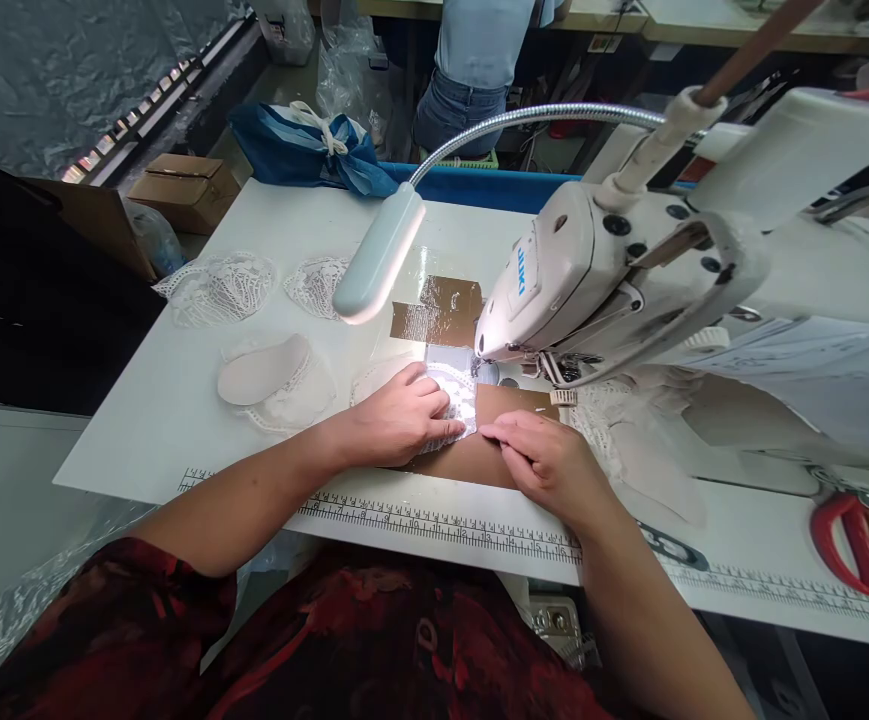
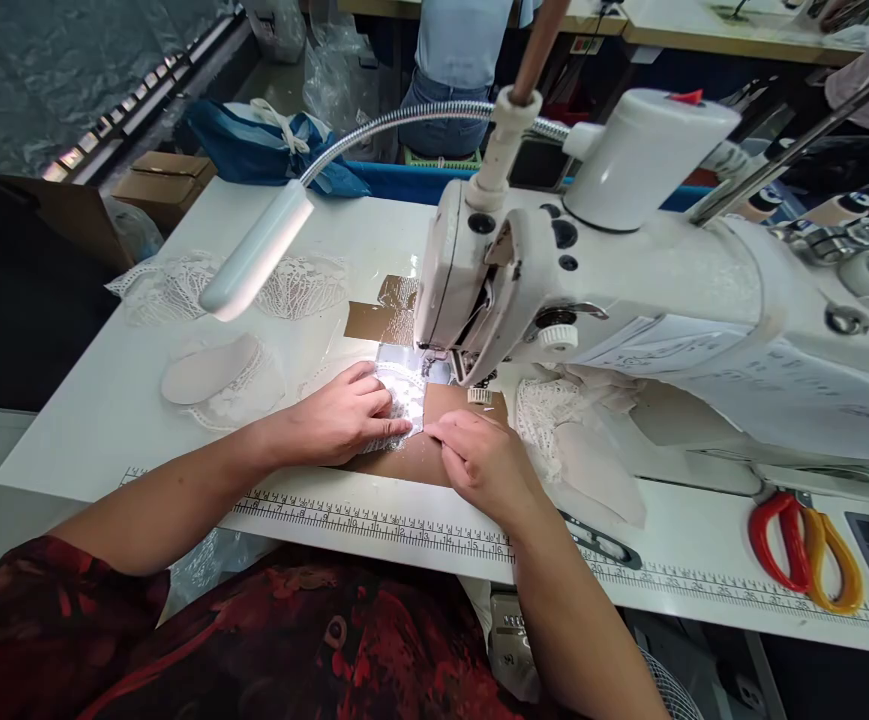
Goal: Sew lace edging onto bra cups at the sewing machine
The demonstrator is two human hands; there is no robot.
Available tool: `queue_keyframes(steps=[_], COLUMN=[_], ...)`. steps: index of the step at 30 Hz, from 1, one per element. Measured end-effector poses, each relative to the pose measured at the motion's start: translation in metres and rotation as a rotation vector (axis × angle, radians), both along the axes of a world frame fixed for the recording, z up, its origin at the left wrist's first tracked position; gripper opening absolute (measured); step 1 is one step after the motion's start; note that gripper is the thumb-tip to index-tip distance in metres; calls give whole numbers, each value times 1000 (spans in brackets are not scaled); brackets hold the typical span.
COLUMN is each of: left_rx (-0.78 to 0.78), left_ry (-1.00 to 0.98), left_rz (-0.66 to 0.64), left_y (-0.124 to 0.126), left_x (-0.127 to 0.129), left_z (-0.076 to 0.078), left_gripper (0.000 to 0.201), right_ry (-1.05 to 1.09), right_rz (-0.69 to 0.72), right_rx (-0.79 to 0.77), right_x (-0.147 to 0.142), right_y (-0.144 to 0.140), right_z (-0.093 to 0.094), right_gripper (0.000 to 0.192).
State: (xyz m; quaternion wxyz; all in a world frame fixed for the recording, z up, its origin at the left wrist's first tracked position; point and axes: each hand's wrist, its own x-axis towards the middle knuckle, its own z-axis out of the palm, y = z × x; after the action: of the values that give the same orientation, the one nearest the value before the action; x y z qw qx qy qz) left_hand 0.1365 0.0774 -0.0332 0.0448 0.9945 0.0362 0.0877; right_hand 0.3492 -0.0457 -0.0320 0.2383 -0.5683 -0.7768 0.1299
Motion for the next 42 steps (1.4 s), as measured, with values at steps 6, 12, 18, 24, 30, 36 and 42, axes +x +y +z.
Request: queue_keyframes(steps=[6,12,18,24,30,36,42], left_rx=[-81,-100,-74,-95,-57,-27,-26], left_ry=[-56,-67,-52,-40,12,39,-40], left_rz=[-48,-22,18,39,37,24,-17], left_y=[0,-2,-4,-3,12,30,36], left_x=[3,5,6,8,13,21,22], left_z=[-1,-4,-9,-6,-4,-1,-3], left_gripper=[32,36,43,42,46,43,36], right_ry=[-163,-281,-290,-294,-360,-415,-420], right_rz=[26,26,16,-1,-67,-152,-219], right_rx=[57,108,127,127,20,-44,-8], right_x=[-5,-10,-11,-10,-11,-14,-16], right_y=[2,2,1,3,11,20,23], right_z=[-5,-3,-6,-9,-7,-4,-7], right_gripper=[31,29,27,26,29,34,36])
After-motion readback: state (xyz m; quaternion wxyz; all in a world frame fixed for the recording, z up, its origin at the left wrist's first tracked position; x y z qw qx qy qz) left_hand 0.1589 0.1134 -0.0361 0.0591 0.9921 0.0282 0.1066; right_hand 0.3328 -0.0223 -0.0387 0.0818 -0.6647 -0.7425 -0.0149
